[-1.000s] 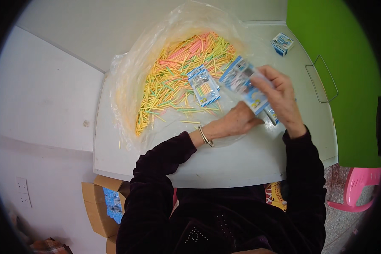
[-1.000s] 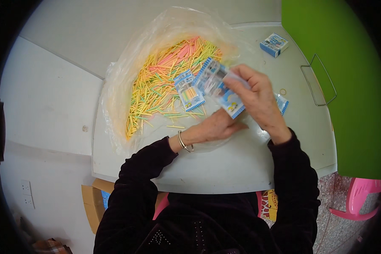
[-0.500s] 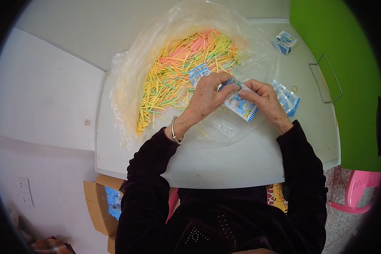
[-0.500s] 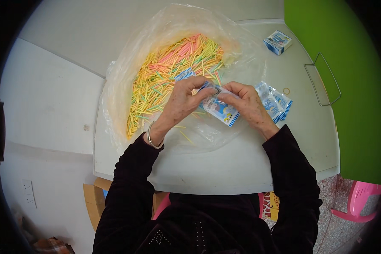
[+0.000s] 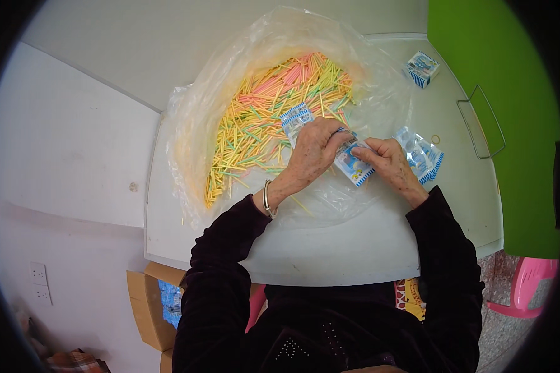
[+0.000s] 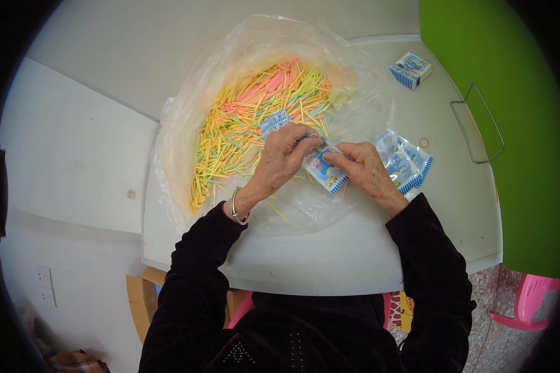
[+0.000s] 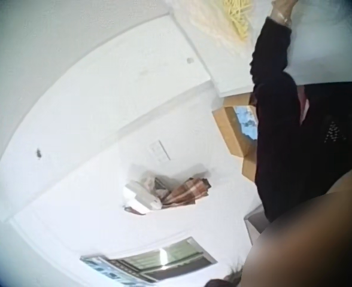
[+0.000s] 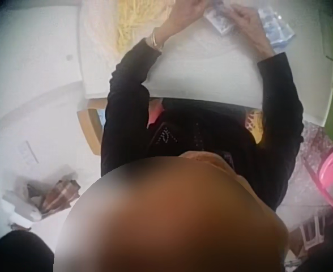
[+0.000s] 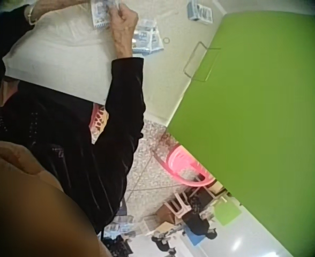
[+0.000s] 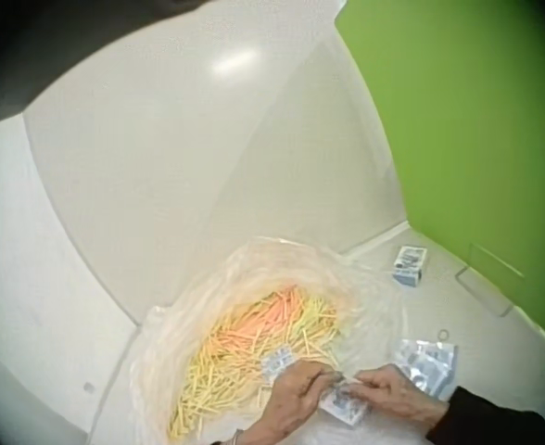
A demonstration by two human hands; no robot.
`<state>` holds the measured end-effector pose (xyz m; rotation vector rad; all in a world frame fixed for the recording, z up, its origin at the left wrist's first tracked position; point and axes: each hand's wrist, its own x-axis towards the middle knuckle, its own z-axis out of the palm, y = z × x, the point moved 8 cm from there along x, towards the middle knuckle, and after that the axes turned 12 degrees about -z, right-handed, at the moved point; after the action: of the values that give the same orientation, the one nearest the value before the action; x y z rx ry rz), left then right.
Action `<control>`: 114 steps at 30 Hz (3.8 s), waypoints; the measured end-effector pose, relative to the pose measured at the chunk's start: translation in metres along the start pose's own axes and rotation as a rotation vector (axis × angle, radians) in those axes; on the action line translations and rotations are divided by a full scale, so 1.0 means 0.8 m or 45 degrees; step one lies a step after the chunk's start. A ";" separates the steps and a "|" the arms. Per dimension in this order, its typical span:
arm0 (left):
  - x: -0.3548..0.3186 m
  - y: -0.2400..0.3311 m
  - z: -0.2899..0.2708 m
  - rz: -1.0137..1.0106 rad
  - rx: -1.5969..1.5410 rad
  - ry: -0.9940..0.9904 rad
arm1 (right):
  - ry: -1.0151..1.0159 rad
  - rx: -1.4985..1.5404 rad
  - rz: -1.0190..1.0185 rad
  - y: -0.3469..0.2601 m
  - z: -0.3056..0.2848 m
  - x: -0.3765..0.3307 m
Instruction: Packing individual straws into small plastic bags at a workstation.
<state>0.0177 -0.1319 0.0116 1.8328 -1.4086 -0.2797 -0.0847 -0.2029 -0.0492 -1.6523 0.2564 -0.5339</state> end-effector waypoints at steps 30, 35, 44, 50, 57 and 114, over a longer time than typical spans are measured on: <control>0.180 -0.150 -0.041 -0.317 1.159 0.277 | 0.008 0.117 0.077 0.026 0.003 0.005; 0.187 -0.171 -0.033 -0.426 1.179 0.228 | -0.017 0.105 0.064 0.025 0.004 0.005; 0.171 -0.186 -0.036 -0.397 1.014 0.365 | 0.004 0.147 0.032 0.028 0.001 0.008; 0.140 -0.165 -0.070 -0.191 0.932 0.669 | 0.007 0.168 0.014 0.035 0.007 0.012; 0.124 -0.161 -0.100 -0.402 -0.032 0.316 | 0.134 0.408 0.024 0.034 0.004 0.012; 0.024 0.015 -0.003 -0.085 -0.987 -0.022 | -0.021 0.478 0.109 0.015 -0.002 0.002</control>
<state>0.0180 -0.1487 0.0269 1.2287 -1.0355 -0.7574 -0.0825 -0.2073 -0.0608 -1.2756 0.1995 -0.4712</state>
